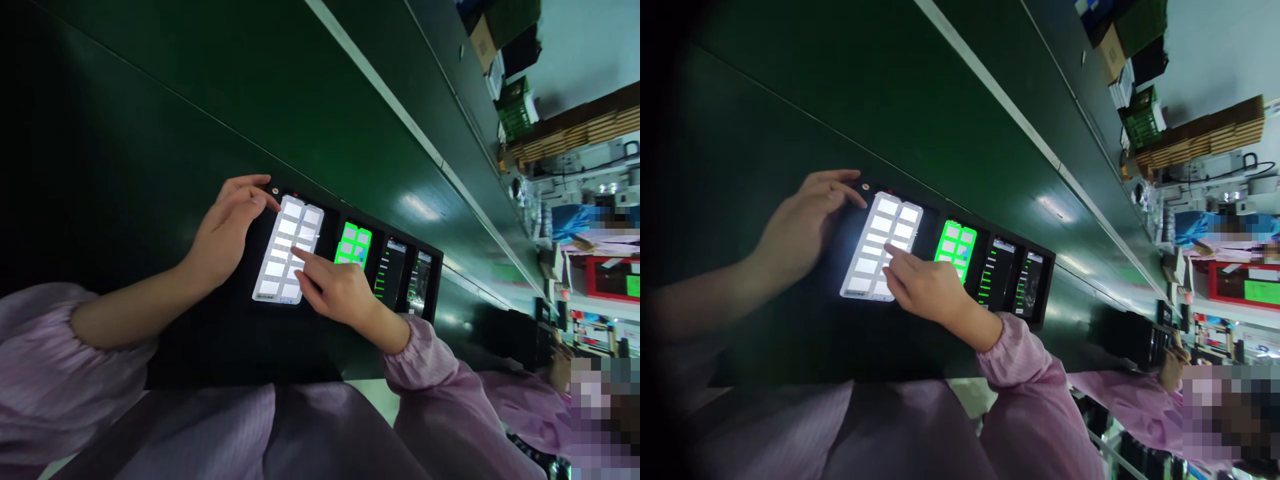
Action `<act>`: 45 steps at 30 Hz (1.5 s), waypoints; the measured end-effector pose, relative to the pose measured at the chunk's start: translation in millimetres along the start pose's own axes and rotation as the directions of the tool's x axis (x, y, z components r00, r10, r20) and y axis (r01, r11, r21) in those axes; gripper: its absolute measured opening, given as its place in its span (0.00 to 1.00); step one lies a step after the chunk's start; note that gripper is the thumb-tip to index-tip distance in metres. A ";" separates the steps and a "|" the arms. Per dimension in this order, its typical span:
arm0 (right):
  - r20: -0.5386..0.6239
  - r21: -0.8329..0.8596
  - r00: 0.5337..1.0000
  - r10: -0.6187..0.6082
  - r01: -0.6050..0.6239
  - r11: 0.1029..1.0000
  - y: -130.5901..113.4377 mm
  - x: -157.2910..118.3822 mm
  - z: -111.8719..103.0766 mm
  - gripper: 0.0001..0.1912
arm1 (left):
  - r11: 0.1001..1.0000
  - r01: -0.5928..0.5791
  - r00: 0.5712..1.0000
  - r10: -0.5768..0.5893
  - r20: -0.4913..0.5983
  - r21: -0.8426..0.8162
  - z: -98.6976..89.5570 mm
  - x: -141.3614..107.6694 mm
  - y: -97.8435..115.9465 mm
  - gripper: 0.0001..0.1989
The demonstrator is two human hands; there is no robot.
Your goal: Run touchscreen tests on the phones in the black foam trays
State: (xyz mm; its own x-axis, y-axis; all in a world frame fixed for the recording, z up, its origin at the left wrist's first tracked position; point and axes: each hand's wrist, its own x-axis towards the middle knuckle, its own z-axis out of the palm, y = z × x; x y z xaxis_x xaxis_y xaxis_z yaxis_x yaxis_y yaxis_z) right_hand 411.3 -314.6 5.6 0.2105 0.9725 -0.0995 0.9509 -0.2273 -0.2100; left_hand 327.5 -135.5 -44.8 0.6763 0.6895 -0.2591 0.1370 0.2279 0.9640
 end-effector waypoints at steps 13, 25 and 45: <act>-0.058 0.036 0.969 -0.240 0.242 0.970 -32.5 -36.2 11.8 0.22 | 0.998 -0.002 1.000 0.003 -0.012 0.058 -0.9 2.4 4.6 0.11; -0.159 0.081 0.976 -0.148 0.163 0.983 -24.3 -49.0 5.5 0.18 | 0.998 -0.058 0.998 0.058 -0.006 0.023 -3.0 3.3 -0.2 0.09; -0.103 -0.024 0.993 0.048 -0.051 0.998 14.7 -10.4 -0.2 0.18 | 0.999 0.022 1.000 -0.021 -0.015 0.049 0.0 3.7 6.7 0.10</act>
State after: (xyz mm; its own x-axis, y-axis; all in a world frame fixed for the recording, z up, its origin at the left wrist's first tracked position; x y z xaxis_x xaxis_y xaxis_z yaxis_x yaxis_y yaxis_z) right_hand 423.1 -328.1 3.7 0.2786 0.9604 -0.0084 0.9440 -0.2755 -0.1817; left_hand 331.0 -131.3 -39.3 0.6620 0.6951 -0.2803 0.1868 0.2091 0.9599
